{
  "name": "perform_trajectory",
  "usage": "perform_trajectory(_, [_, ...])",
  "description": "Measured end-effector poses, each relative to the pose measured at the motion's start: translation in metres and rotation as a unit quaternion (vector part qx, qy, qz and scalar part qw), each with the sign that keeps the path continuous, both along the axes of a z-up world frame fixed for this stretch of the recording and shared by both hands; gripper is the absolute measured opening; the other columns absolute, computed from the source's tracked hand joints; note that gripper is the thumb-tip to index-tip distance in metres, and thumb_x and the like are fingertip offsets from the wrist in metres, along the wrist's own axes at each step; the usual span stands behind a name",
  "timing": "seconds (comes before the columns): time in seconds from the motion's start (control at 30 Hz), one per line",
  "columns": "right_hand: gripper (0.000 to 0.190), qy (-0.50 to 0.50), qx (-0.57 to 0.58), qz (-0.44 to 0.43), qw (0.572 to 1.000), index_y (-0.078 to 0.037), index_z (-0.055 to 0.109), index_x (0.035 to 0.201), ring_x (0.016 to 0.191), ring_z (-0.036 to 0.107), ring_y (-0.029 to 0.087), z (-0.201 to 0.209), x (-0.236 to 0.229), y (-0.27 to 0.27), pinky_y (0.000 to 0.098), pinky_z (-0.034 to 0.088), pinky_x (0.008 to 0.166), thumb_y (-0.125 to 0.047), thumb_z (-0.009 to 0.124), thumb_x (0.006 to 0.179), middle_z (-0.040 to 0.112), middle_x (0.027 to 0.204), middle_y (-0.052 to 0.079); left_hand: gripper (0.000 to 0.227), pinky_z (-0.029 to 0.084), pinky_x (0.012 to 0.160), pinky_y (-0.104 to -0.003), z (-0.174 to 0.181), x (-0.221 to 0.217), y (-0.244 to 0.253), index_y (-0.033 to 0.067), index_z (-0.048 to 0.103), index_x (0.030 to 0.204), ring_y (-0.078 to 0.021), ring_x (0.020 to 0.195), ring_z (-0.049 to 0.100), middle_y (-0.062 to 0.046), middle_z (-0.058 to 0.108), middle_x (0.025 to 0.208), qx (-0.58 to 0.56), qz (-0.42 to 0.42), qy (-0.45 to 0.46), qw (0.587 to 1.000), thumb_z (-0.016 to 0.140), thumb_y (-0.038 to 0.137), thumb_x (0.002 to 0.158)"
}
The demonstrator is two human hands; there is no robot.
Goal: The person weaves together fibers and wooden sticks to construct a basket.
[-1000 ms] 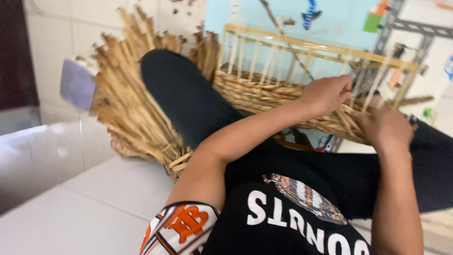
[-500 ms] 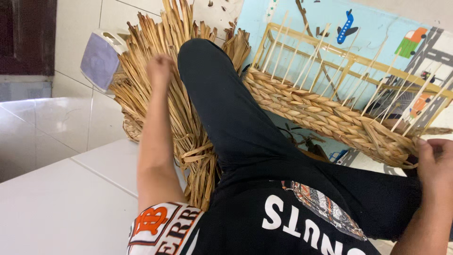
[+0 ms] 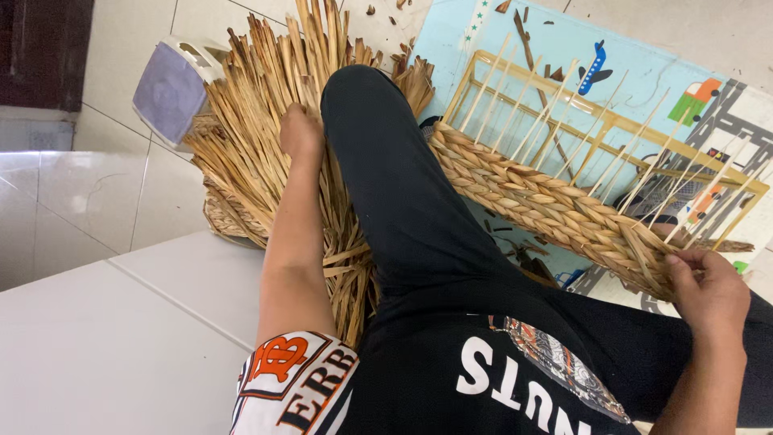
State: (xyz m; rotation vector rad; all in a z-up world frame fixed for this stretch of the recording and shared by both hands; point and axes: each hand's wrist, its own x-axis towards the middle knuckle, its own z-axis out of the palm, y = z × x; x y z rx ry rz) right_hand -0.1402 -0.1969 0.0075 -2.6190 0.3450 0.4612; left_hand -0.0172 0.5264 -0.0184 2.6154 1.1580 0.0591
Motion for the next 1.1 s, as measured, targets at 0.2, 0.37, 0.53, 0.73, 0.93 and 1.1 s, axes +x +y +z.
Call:
perform_trajectory(0.2, [0.029, -0.01, -0.014, 0.006, 1.0, -0.004, 0.076, 0.109, 0.083, 0.071, 0.03, 0.006, 0.003, 0.006, 0.042, 0.055, 0.083, -0.033, 0.076, 0.108, 0.074, 0.089, 0.017, 0.015, 0.055, 0.079, -0.053, -0.029, 0.006, 0.009, 0.0004, 0.06, 0.103, -0.0406, 0.096, 0.07, -0.024, 0.071, 0.104, 0.037, -0.038, 0.055, 0.997, 0.051, 0.012, 0.1])
perform_trajectory(0.37, [0.028, 0.003, 0.033, -0.027, 0.999, -0.003, 0.074, 0.112, 0.079, 0.072, 0.028, 0.006, -0.004, 0.004, 0.0394, 0.055, 0.08, -0.031, 0.075, 0.108, 0.073, 0.087, 0.017, 0.019, 0.055, 0.079, -0.051, -0.027, 0.007, 0.017, 0.0051, 0.067, 0.103, -0.0383, 0.093, 0.071, -0.021, 0.073, 0.098, 0.023, 0.02, 0.054, 0.998, 0.059, 0.021, 0.096])
perform_trajectory(0.53, [0.024, -0.037, -0.003, 0.025, 0.999, -0.004, 0.076, 0.113, 0.082, 0.071, 0.025, 0.006, -0.003, -0.005, 0.0369, 0.054, 0.083, -0.027, 0.075, 0.108, 0.074, 0.091, 0.016, 0.022, 0.055, 0.071, -0.037, 0.061, 0.05, 0.037, 0.0047, 0.065, 0.085, -0.0179, 0.075, 0.068, -0.009, 0.072, 0.082, 0.02, -0.056, -0.198, 0.979, 0.069, 0.024, 0.095])
perform_trajectory(0.73, [0.009, -0.237, 0.124, 0.028, 0.963, 0.001, 0.064, 0.114, 0.1, 0.071, 0.024, 0.074, 0.049, 0.073, 0.0351, 0.059, 0.092, -0.006, 0.07, 0.111, 0.071, 0.113, 0.016, 0.019, 0.055, 0.077, -0.034, 0.197, 0.091, -0.079, -0.0001, 0.061, 0.094, -0.0136, 0.083, 0.065, -0.004, 0.069, 0.092, -0.397, -0.186, -0.654, 0.616, 0.067, 0.011, 0.108])
perform_trajectory(0.93, [0.028, -0.445, 0.016, 0.21, 0.871, 0.001, 0.063, 0.114, 0.116, 0.064, 0.036, 0.182, 0.102, 0.181, 0.0502, 0.048, 0.102, 0.003, 0.072, 0.087, 0.07, 0.11, 0.019, 0.008, 0.066, 0.081, -0.027, 0.165, 0.019, -0.339, 0.0035, 0.069, 0.1, -0.0148, 0.093, 0.07, -0.007, 0.072, 0.1, -0.671, -0.26, -0.173, 0.672, 0.073, 0.003, 0.094])
perform_trajectory(1.1, [0.023, -0.353, -0.007, 0.282, 0.892, -0.014, 0.069, 0.122, 0.094, 0.065, 0.024, 0.155, 0.103, 0.135, 0.0429, 0.054, 0.104, 0.001, 0.073, 0.105, 0.066, 0.093, 0.005, 0.01, 0.061, 0.072, -0.028, 0.131, 0.001, -0.369, 0.0054, 0.071, 0.106, -0.0122, 0.082, 0.068, -0.006, 0.074, 0.097, -0.748, -0.169, -0.139, 0.626, 0.072, 0.009, 0.097])
